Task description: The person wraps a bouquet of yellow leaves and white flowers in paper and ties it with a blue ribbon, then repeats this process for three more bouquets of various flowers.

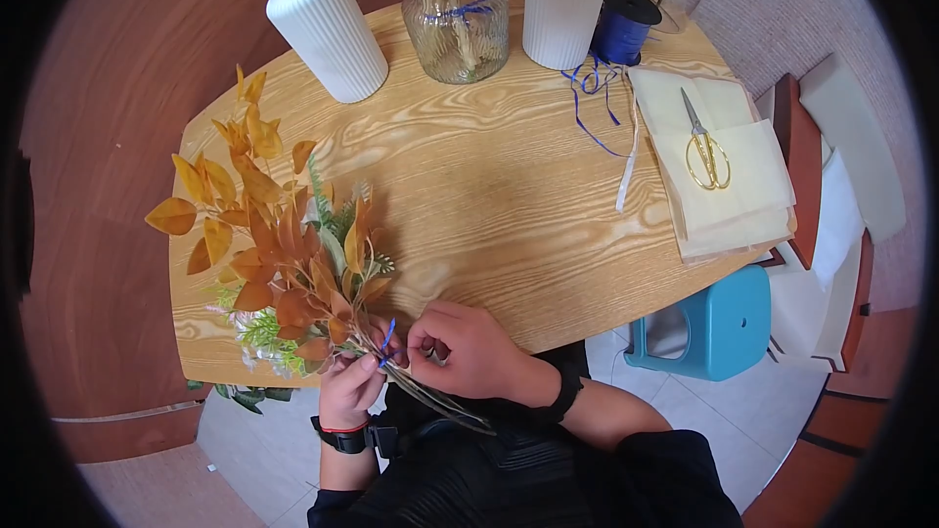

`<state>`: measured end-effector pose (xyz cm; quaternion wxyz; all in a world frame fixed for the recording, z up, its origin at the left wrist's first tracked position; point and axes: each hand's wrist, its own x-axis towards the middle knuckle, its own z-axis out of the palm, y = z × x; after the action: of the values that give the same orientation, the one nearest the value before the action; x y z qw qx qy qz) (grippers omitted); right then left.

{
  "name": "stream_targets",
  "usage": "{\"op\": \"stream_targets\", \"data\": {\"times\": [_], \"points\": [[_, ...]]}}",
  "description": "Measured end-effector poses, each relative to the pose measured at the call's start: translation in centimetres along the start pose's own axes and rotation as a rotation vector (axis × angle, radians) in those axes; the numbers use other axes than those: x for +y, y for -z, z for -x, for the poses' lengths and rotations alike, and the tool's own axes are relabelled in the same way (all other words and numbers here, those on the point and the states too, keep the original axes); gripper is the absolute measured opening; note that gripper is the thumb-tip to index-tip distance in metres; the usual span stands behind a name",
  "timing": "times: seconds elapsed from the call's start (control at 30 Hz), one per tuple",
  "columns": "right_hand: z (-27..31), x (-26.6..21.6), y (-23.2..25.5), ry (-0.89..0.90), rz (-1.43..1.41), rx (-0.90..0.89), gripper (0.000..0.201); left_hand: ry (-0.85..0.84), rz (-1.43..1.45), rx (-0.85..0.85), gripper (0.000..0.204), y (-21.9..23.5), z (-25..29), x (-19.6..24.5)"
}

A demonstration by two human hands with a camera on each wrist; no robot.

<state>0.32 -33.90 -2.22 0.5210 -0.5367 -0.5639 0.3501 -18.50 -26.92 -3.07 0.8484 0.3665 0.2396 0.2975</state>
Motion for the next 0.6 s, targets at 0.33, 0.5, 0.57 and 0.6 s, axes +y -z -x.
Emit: {"op": "stream_targets", "data": {"times": [0.33,0.5,0.57,0.6], "points": [[0.06,0.10,0.03,0.010,0.010,-0.012,0.010,0.000,-0.001,-0.007,0.030,0.15,-0.07,-0.02],[0.07,0.13,0.03,0.009,0.009,-0.018,0.010,0.005,-0.007,-0.008,0.029,-0.18,-0.12,0.22],[0.11,0.21,0.00,0.014,0.005,-0.018,0.010,0.004,-0.011,-0.008,0.029,-0.16,-0.10,0.19],[0.09,0.18,0.02,0.017,0.007,-0.017,0.010,0.005,-0.011,-0.005,0.029,-0.12,-0.09,0.15]]}}
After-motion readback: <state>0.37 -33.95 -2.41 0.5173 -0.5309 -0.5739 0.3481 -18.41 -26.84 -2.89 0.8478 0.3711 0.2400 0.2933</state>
